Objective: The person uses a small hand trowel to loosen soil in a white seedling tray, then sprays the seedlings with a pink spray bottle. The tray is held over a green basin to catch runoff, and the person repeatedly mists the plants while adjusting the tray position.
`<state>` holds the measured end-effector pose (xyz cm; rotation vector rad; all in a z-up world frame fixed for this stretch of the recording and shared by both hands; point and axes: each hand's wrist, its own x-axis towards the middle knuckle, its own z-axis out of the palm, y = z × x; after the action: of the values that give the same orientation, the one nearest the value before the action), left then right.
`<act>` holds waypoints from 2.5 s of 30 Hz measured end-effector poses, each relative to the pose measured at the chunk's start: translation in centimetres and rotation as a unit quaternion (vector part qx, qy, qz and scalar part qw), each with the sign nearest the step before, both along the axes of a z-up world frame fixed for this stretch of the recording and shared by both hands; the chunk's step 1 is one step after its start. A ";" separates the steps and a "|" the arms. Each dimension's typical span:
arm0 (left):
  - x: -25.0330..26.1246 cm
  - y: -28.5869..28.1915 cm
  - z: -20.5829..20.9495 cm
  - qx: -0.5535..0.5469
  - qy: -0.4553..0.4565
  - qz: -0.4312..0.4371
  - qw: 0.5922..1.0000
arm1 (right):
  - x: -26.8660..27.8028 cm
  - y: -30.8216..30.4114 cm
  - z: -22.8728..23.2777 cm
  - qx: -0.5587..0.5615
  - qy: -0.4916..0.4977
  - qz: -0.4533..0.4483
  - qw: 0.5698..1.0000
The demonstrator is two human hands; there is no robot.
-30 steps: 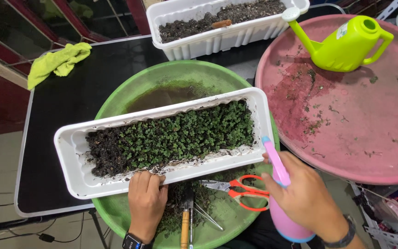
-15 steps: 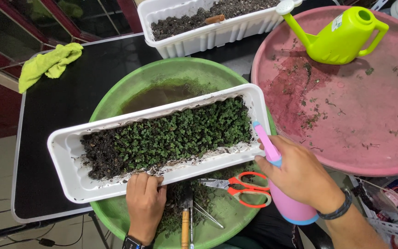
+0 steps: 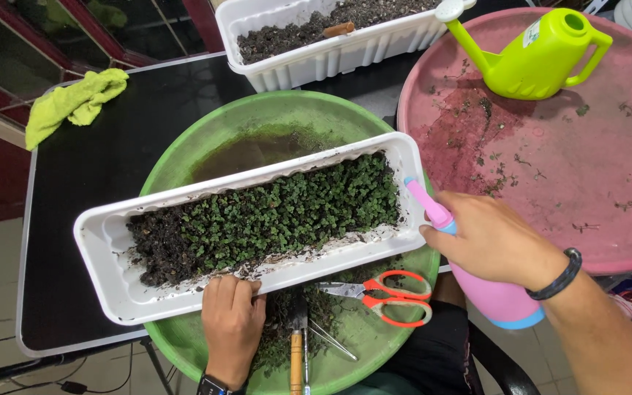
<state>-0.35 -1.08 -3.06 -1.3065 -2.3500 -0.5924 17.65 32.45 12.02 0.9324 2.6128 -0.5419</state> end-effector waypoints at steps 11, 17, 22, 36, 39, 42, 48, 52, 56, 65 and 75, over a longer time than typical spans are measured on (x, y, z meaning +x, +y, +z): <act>0.2 0.4 1.3 0.010 -0.004 -0.007 1.000 | 2.5 -0.1 -1.8 -0.018 0.007 0.027 0.999; 0.2 0.4 1.3 0.012 -0.002 -0.008 1.000 | 3.1 -0.7 -2.0 -0.036 -0.056 0.011 0.998; 0.2 0.0 0.6 -0.004 -0.007 0.001 1.000 | 3.7 -1.1 -2.7 -0.031 -0.065 0.025 0.997; 0.1 -0.1 -0.2 -0.012 -0.005 0.004 1.000 | 0.6 -3.5 -0.8 -0.285 0.227 -0.039 0.931; 0.1 0.1 0.4 -0.004 -0.004 0.000 1.000 | -1.6 -5.8 -2.8 -0.416 0.358 -0.151 0.822; 0.0 0.1 -0.1 -0.006 -0.001 0.001 1.000 | -4.4 -7.6 -1.8 -0.547 0.327 -0.290 0.714; 0.1 0.0 0.4 -0.006 -0.004 -0.006 1.000 | -6.1 -8.1 -0.3 -0.583 0.320 -0.345 0.662; 0.2 0.4 1.5 0.008 -0.001 -0.013 1.000 | -6.3 -8.2 -1.2 -0.588 0.356 -0.334 0.645; 0.2 0.4 1.1 0.007 -0.001 -0.012 1.000 | -6.8 -8.2 -1.9 -0.596 0.338 -0.356 0.636; 0.1 0.2 0.9 0.005 0.001 -0.014 1.000 | -7.5 -8.5 -3.3 -0.594 0.340 -0.374 0.626; 0.0 0.0 0.5 0.000 0.000 -0.015 1.000 | -8.5 -8.7 -0.6 -0.546 0.354 -0.438 0.620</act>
<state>-0.31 -1.04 -2.61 -1.3435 -2.3341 -0.6013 9.20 23.72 11.38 1.5431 1.2897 -2.7467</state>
